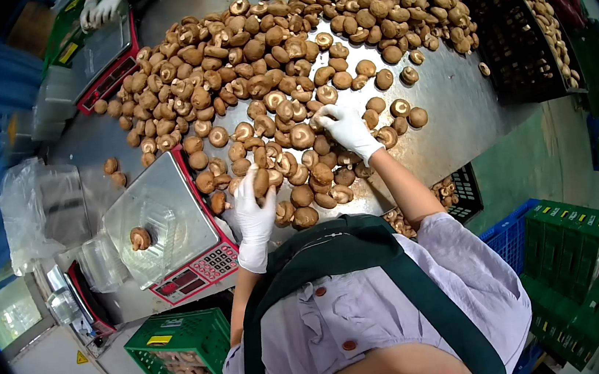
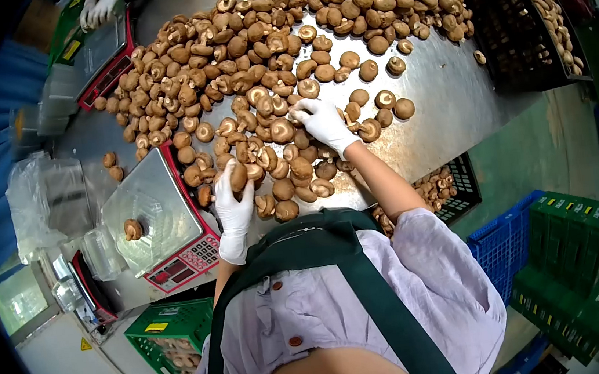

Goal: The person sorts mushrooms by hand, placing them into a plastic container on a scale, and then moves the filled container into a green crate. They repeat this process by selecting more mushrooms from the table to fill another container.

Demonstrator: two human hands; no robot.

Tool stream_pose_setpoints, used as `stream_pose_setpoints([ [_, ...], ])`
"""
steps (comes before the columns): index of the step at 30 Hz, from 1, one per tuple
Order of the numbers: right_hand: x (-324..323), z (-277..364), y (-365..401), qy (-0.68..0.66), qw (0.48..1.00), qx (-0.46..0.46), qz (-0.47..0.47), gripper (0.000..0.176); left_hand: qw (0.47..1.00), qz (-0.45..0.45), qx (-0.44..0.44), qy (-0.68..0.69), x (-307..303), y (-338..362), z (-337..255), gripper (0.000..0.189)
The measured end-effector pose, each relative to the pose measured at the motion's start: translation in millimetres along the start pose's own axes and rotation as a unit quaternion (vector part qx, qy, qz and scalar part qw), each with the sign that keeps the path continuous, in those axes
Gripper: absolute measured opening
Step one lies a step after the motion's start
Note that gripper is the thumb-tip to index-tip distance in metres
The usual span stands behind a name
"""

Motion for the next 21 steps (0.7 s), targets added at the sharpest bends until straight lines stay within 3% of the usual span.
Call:
stream_pose_setpoints([
  [3, -1, -6, 8, 0.008, 1.0, 0.016, 0.022, 0.028, 0.999, 0.007, 0.038, -0.015, 7, -1, -12, 0.058],
  [4, -3, 13, 12, 0.064, 0.995, -0.082, 0.002, 0.036, 0.999, 0.006, 0.039, -0.013, 8, -3, -13, 0.058],
  [7, 15, 40, 24, 0.227, 0.96, -0.156, 0.054, 0.059, 1.0, 0.008, 0.003, -0.006, 8, -13, -11, 0.062],
  [8, 23, 38, 25, 0.259, 0.939, -0.226, 0.026, 0.065, 1.0, 0.01, -0.007, -0.003, 6, -17, -12, 0.064],
  [9, 26, 43, 26, 0.271, 0.933, -0.237, 0.01, 0.058, 1.0, 0.012, -0.017, 0.0, 5, -21, -13, 0.066],
  [11, 24, 32, 18, 0.263, 0.954, -0.142, 0.024, 0.05, 0.999, 0.029, -0.028, 0.002, 5, -26, -11, 0.069],
  [13, 16, 24, 17, 0.126, 0.978, -0.163, -0.031, 0.04, 1.0, 0.004, 0.022, 0.006, -1, -28, -19, 0.068],
  [16, 6, 6, 20, -0.085, 0.996, -0.025, -0.002, 0.034, 0.999, -0.013, 0.032, 0.01, -7, -26, -24, 0.06],
  [18, 4, 7, 29, -0.195, 0.979, 0.047, 0.038, 0.032, 0.998, -0.039, 0.052, 0.016, -12, -25, -35, 0.053],
  [19, 2, 6, 32, -0.193, 0.979, 0.047, 0.036, 0.032, 0.998, -0.038, 0.052, 0.018, -12, -25, -40, 0.053],
  [21, 7, 7, 37, -0.341, 0.937, 0.066, 0.05, 0.029, 0.995, -0.031, 0.069, 0.058, -11, -26, -53, 0.055],
])
Point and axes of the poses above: each hand's wrist, its own y-axis away from the middle knuckle, its own x-axis out of the palm, z = x × y, the point moved 9 cm from there along -y, towards the middle knuckle, and after that the axes turned 3 degrees about -x, right-handed, at the moved point
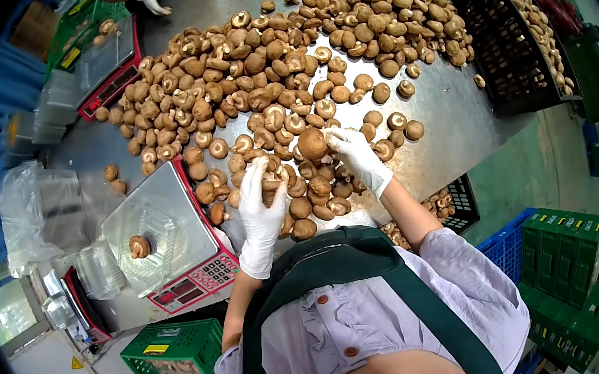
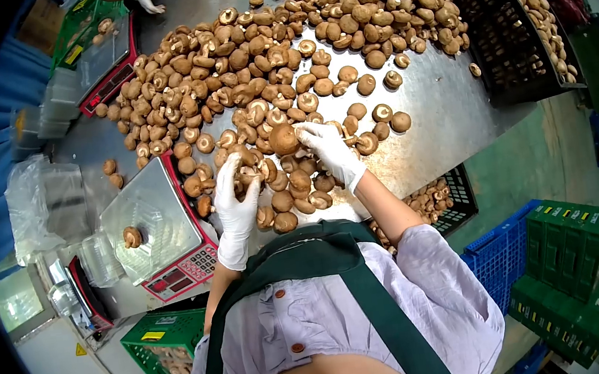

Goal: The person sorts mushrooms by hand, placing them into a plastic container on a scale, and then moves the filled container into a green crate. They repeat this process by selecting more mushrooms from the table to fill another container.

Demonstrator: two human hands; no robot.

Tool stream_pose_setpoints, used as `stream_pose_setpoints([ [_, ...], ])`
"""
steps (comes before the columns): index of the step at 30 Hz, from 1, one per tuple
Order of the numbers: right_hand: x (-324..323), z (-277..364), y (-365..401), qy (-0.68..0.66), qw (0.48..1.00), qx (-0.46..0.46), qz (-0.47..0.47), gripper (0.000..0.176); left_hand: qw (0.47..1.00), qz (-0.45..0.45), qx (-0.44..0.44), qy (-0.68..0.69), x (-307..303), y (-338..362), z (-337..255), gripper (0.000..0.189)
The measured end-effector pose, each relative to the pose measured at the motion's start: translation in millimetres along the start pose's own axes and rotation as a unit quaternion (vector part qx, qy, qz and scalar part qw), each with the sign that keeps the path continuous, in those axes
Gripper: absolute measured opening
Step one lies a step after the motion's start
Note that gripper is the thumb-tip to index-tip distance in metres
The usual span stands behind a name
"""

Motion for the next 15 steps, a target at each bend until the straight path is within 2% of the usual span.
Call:
stream_pose_setpoints([
  [1, 8, 2, 4, -0.069, 0.997, 0.01, 0.016, 0.03, 0.999, 0.011, -0.022, 0.048, 5, -2, -2, 0.057],
  [2, 12, 3, 7, -0.068, 0.997, 0.011, 0.017, 0.03, 0.996, 0.022, -0.018, 0.087, 11, -4, -5, 0.062],
  [4, 25, -6, 15, -0.17, 0.982, 0.07, 0.047, 0.03, 0.97, 0.077, -0.131, 0.191, 31, -2, 1, 0.068],
  [5, 27, -14, 18, -0.126, 0.987, 0.084, 0.05, 0.029, 0.956, 0.087, -0.144, 0.242, 36, -5, -5, 0.072],
  [6, 32, -16, 20, -0.032, 0.992, 0.084, 0.088, 0.028, 0.96, 0.091, -0.115, 0.238, 39, -6, -8, 0.068],
  [8, 30, -12, 22, 0.057, 0.99, 0.082, 0.098, 0.025, 0.968, 0.112, -0.094, 0.202, 43, -7, -6, 0.059],
  [10, 18, -5, 13, 0.108, 0.988, 0.078, 0.072, 0.021, 0.876, 0.097, -0.241, 0.406, 59, 6, 24, 0.046],
  [11, 3, -4, 2, 0.163, 0.983, 0.069, 0.04, 0.019, 0.825, 0.148, -0.357, 0.411, 67, 20, 45, 0.039],
  [12, -12, -4, -8, 0.216, 0.974, 0.062, 0.008, 0.018, 0.765, 0.138, -0.417, 0.471, 65, 28, 48, 0.035],
  [14, -42, 12, -27, 0.309, 0.946, -0.021, -0.092, 0.02, 0.681, 0.136, -0.415, 0.587, 62, 35, 51, 0.04],
  [15, -53, 17, -42, 0.373, 0.917, -0.089, -0.109, 0.024, 0.664, 0.164, -0.428, 0.59, 66, 45, 59, 0.049],
])
Point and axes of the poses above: each hand's wrist, its own y-axis away from the middle knuckle, its own x-axis out of the palm, z = x × y, the point moved 9 cm from there along -y, towards the middle knuckle, and after that the axes turned 3 degrees about -x, right-handed, at the moved point
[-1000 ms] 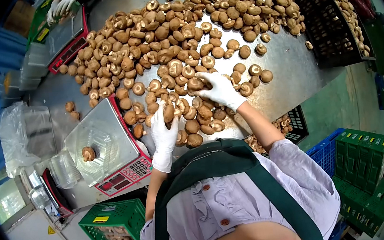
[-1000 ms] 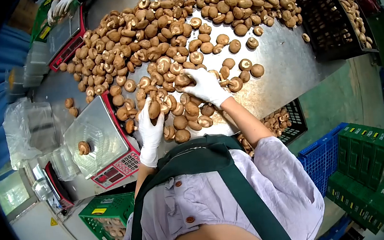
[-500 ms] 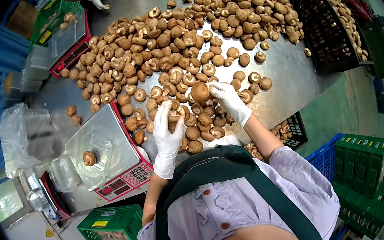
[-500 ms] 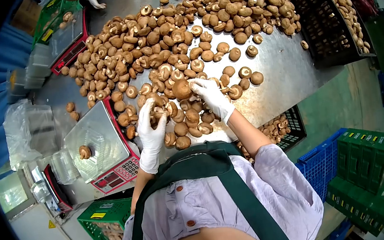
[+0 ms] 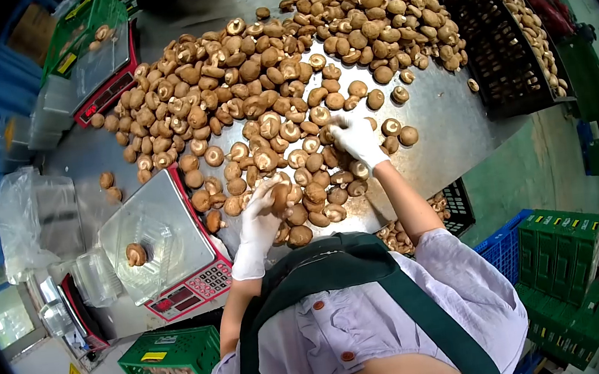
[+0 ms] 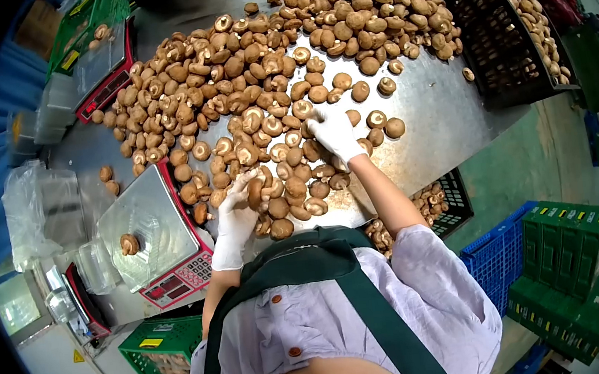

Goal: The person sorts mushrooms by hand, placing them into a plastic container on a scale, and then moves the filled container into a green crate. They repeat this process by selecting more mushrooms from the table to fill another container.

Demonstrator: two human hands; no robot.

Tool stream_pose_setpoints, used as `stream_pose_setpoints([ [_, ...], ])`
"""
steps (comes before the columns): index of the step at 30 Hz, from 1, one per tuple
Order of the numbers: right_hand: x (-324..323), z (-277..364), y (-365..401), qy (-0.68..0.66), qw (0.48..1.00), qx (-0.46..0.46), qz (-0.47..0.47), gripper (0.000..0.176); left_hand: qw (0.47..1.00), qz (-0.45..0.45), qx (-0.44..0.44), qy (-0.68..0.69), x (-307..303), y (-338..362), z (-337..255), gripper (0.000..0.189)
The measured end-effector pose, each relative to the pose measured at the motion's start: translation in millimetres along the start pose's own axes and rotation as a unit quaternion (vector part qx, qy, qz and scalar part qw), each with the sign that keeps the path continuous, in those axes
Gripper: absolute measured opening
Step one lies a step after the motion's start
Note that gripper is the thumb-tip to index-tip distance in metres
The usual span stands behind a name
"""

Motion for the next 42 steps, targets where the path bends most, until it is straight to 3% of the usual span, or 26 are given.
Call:
stream_pose_setpoints([
  [1, -6, 5, -11, 0.063, 0.995, -0.066, -0.039, 0.028, 1.0, 0.002, 0.0, 0.0, 0, 4, 1, 0.049],
  [3, -4, 12, -25, 0.099, 0.988, -0.098, -0.06, 0.035, 0.993, -0.032, -0.061, 0.096, -1, 11, 10, 0.053],
  [4, -1, 22, -26, 0.148, 0.98, -0.117, -0.056, 0.04, 0.985, -0.05, -0.066, 0.148, 9, 16, 7, 0.04],
  [5, 6, 29, -28, 0.191, 0.974, -0.123, -0.023, 0.037, 0.985, -0.05, -0.065, 0.149, -1, 9, 17, 0.04],
  [7, 11, 12, -39, 0.182, 0.976, -0.102, -0.061, 0.027, 0.99, -0.003, -0.019, 0.143, -11, -7, 25, 0.026],
  [8, 9, -5, -39, 0.024, 0.996, -0.046, -0.072, 0.021, 0.983, -0.06, -0.064, 0.161, -15, -5, 35, 0.021],
  [9, 7, -14, -35, -0.135, 0.987, 0.011, -0.08, 0.016, 0.982, 0.011, -0.093, 0.164, -5, -5, 35, 0.024],
  [10, 12, -21, -33, -0.187, 0.98, 0.072, -0.023, 0.019, 0.986, 0.009, -0.084, 0.144, -4, -5, 36, 0.028],
  [11, 9, -20, -29, -0.186, 0.979, 0.074, -0.024, 0.019, 0.989, 0.006, -0.078, 0.124, -2, -5, 37, 0.033],
  [13, 20, -20, -3, -0.395, 0.898, 0.19, 0.046, 0.027, 0.992, 0.023, -0.083, 0.092, 4, -8, 37, 0.038],
  [17, 13, 10, 32, -0.49, 0.841, 0.222, 0.049, 0.034, 0.994, 0.085, -0.063, 0.025, 29, -12, 27, 0.048],
  [19, 16, 11, 36, -0.471, 0.864, 0.17, 0.057, 0.03, 0.996, 0.062, -0.056, -0.009, 37, -13, 21, 0.057],
  [20, 18, 11, 38, -0.417, 0.898, 0.129, 0.052, 0.023, 0.995, 0.088, -0.024, -0.043, 50, -11, 12, 0.061],
  [21, 8, 31, 43, -0.27, 0.959, 0.076, 0.05, 0.019, 0.991, 0.113, 0.008, -0.076, 60, -11, 6, 0.065],
  [23, 14, 45, 52, -0.28, 0.958, 0.003, 0.064, 0.022, 0.991, 0.106, 0.015, -0.077, 66, -15, 5, 0.072],
  [25, 18, 55, 59, -0.293, 0.954, -0.017, 0.057, 0.022, 0.989, 0.081, 0.076, -0.097, 71, -16, -5, 0.072],
  [30, 16, 64, 67, -0.265, 0.963, -0.036, 0.041, 0.021, 0.989, 0.065, 0.09, -0.094, 60, -24, 4, 0.071],
  [32, 17, 73, 72, -0.228, 0.969, -0.06, 0.071, 0.021, 0.979, 0.041, 0.151, -0.134, 56, -26, -2, 0.061],
  [33, 18, 79, 74, -0.189, 0.973, -0.084, 0.1, 0.021, 0.978, 0.044, 0.152, -0.134, 56, -25, -4, 0.061],
  [37, 16, 75, 65, -0.161, 0.964, -0.06, 0.205, 0.023, 0.997, 0.058, -0.013, -0.042, 40, -21, 15, 0.056],
  [41, -20, -11, 10, -0.077, 0.996, 0.049, -0.012, 0.02, 0.998, 0.054, -0.008, 0.036, 15, -14, 28, 0.06],
  [42, -29, -17, -4, -0.043, 0.998, 0.021, -0.045, 0.018, 0.998, 0.051, -0.006, 0.036, 13, -12, 29, 0.064],
])
Point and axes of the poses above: each hand's wrist, its own y-axis away from the middle knuckle, its own x-axis out of the palm, z = x × y, the point moved 9 cm from there along -y, towards the middle knuckle, and after that the axes turned 3 degrees about -x, right-handed, at the moved point
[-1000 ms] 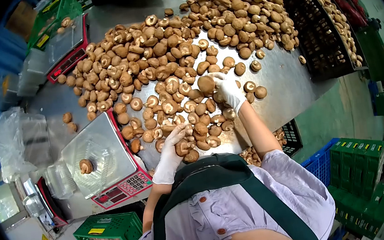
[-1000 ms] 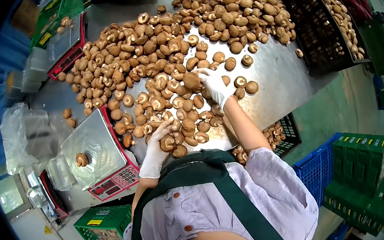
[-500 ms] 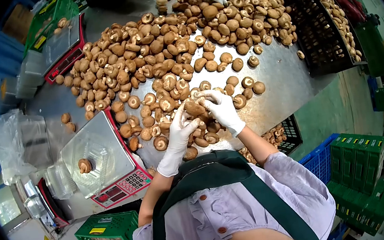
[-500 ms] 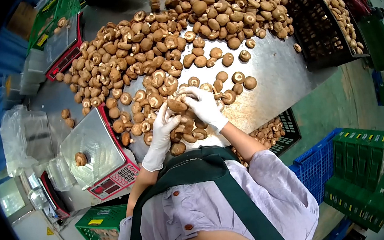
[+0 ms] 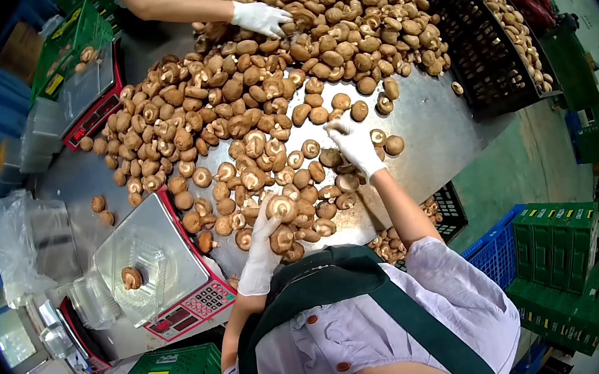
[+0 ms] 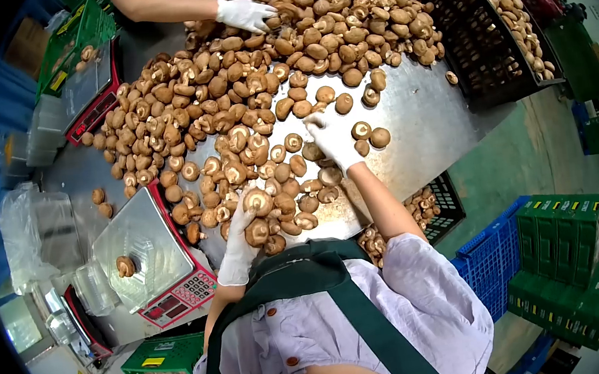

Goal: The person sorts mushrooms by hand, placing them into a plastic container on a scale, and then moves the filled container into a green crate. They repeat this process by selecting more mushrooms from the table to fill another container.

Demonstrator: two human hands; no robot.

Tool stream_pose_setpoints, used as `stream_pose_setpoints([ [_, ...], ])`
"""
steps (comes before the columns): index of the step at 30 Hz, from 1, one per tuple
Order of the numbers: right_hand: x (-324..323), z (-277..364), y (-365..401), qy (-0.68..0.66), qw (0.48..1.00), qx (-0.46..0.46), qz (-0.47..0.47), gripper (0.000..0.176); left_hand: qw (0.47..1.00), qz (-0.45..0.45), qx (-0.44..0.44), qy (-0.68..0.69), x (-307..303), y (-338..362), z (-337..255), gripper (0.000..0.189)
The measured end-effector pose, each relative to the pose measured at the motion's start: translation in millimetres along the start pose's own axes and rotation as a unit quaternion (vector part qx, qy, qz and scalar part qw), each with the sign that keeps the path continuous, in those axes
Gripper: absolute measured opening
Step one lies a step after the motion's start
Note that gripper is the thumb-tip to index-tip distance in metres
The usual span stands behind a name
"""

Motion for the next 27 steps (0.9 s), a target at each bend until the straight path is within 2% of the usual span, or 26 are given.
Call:
stream_pose_setpoints([
  [2, -13, -2, -26, 0.066, 0.995, -0.053, -0.05, 0.018, 0.999, 0.011, 0.028, -0.022, 4, 2, -3, 0.068],
  [3, -17, 13, -35, 0.174, 0.972, -0.126, -0.095, 0.025, 0.997, 0.019, 0.055, -0.044, 8, 3, -9, 0.072],
  [5, -3, 7, -55, 0.234, 0.967, -0.092, -0.052, 0.032, 0.998, 0.044, 0.035, -0.013, 20, 8, -13, 0.076],
  [6, 1, 45, -46, 0.263, 0.95, -0.162, -0.047, 0.038, 0.997, 0.07, 0.018, 0.002, 29, 11, -13, 0.072],
  [7, 21, 44, -53, 0.269, 0.927, -0.261, -0.02, 0.04, 0.995, 0.095, -0.001, 0.017, 36, 14, -10, 0.068],
  [8, 34, 45, -53, 0.321, 0.901, -0.291, -0.013, 0.04, 0.996, 0.09, 0.008, 0.028, 31, 11, -7, 0.058],
  [9, 46, 46, -52, 0.37, 0.872, -0.319, -0.006, 0.04, 0.996, 0.088, 0.008, 0.027, 26, 10, -4, 0.058],
  [11, 44, 45, -53, 0.363, 0.869, -0.334, -0.033, 0.039, 0.996, 0.04, -0.009, 0.08, 11, 7, 1, 0.052],
  [13, 31, 40, -51, 0.266, 0.936, -0.231, -0.015, 0.037, 0.996, 0.027, -0.007, 0.081, 7, 7, 1, 0.05],
  [14, 26, 31, -49, 0.257, 0.954, -0.153, -0.027, 0.036, 0.994, 0.017, -0.016, 0.105, 3, 7, 4, 0.045],
  [15, 21, 26, -45, 0.221, 0.966, -0.126, -0.036, 0.036, 0.991, 0.007, -0.026, 0.129, -1, 6, 8, 0.041],
  [16, 21, 16, -39, 0.143, 0.986, -0.083, -0.005, 0.036, 0.991, 0.006, -0.028, 0.129, -2, 5, 11, 0.041],
  [18, 26, 3, -23, -0.039, 0.997, 0.013, 0.065, 0.039, 0.997, 0.016, -0.038, 0.066, -3, 1, 14, 0.036],
  [19, 24, 7, -13, -0.06, 0.994, 0.047, 0.082, 0.038, 0.997, 0.016, -0.04, 0.064, -1, -1, 13, 0.036],
  [21, 26, 7, 4, -0.119, 0.987, 0.064, 0.09, 0.037, 0.997, -0.009, -0.067, 0.039, 1, -2, 17, 0.036],
  [22, 31, -1, 13, -0.123, 0.977, 0.118, 0.129, 0.035, 0.998, -0.013, -0.054, 0.0, 6, -2, 13, 0.036],
  [23, 32, 2, 21, -0.143, 0.972, 0.125, 0.139, 0.034, 0.998, -0.014, -0.055, -0.001, 9, -3, 11, 0.036],
  [25, 27, 29, 37, -0.198, 0.971, 0.085, 0.103, 0.033, 0.998, 0.011, -0.037, -0.049, 18, -5, 5, 0.037],
  [27, 32, 33, 47, -0.191, 0.966, 0.078, 0.158, 0.033, 0.996, 0.012, -0.04, -0.075, 22, -8, 3, 0.038],
])
Point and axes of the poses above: each hand's wrist, its own y-axis away from the middle knuckle, its own x-axis out of the palm, z = x × y, the point moved 9 cm from there along -y, towards the middle knuckle, and after that the axes turned 3 degrees about -x, right-handed, at the moved point
